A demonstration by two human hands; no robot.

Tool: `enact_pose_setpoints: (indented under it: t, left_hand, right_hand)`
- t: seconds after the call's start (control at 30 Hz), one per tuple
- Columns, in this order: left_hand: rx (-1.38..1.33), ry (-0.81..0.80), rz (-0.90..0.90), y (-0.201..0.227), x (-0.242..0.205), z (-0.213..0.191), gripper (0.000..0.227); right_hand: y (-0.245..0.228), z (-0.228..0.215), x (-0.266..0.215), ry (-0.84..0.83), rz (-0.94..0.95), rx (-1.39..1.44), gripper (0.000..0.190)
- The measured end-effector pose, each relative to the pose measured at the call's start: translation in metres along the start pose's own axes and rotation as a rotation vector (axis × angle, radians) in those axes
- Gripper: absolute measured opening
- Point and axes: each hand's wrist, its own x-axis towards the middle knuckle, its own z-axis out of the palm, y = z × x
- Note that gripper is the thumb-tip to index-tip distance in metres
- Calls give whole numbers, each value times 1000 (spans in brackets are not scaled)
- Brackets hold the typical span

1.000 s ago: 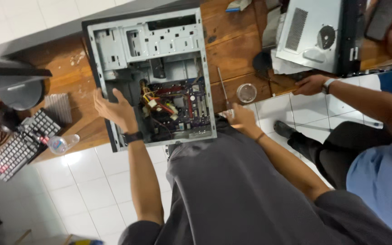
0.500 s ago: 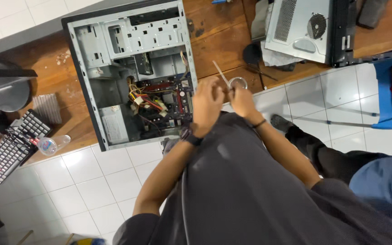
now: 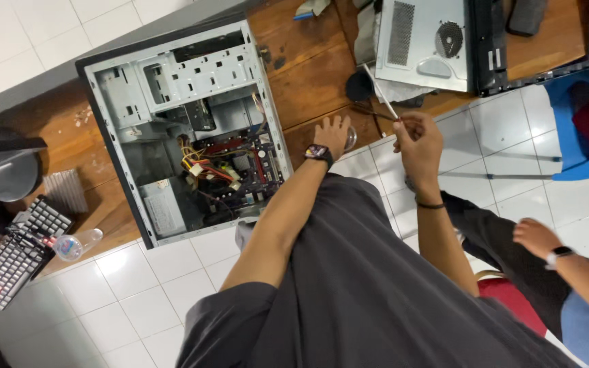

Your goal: The person installs a hard drive into a computer case, secures it with a screwdriver, and then connects power cables to the motherboard.

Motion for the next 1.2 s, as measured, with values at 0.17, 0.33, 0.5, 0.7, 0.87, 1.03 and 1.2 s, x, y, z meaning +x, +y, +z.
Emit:
enact_pose_setpoints:
  t: [0.17, 0.33, 0.5, 0.7, 0.87, 1.03, 1.2]
  left_hand:
    - [-203, 69, 2, -14, 4, -2, 86]
    - [-868, 454, 23, -15, -13, -18, 90]
    - [-738, 838, 20, -29, -61, -11, 103]
    - [-796, 991, -69, -30, -138, -31, 102]
    - [-792, 1096, -139, -20, -166, -46, 89]
    - [-866, 1111, -203, -9, -176, -49, 96]
    - [-774, 1205, -205, -4, -176, -47, 93]
  right_hand:
    - [8, -1, -13, 7, 61, 191, 26]
    - [4, -31, -17, 58, 40, 381, 21]
    - [-60, -70, -10, -216, -954, 144, 11]
    - [-200, -128, -26, -594, -362, -355, 28]
    - [-176, -103, -10, -676, -479, 191, 23]
    - [-177, -69, -38, -170, -454, 167, 17]
    - [-157, -69, -19, -345, -760, 277, 9]
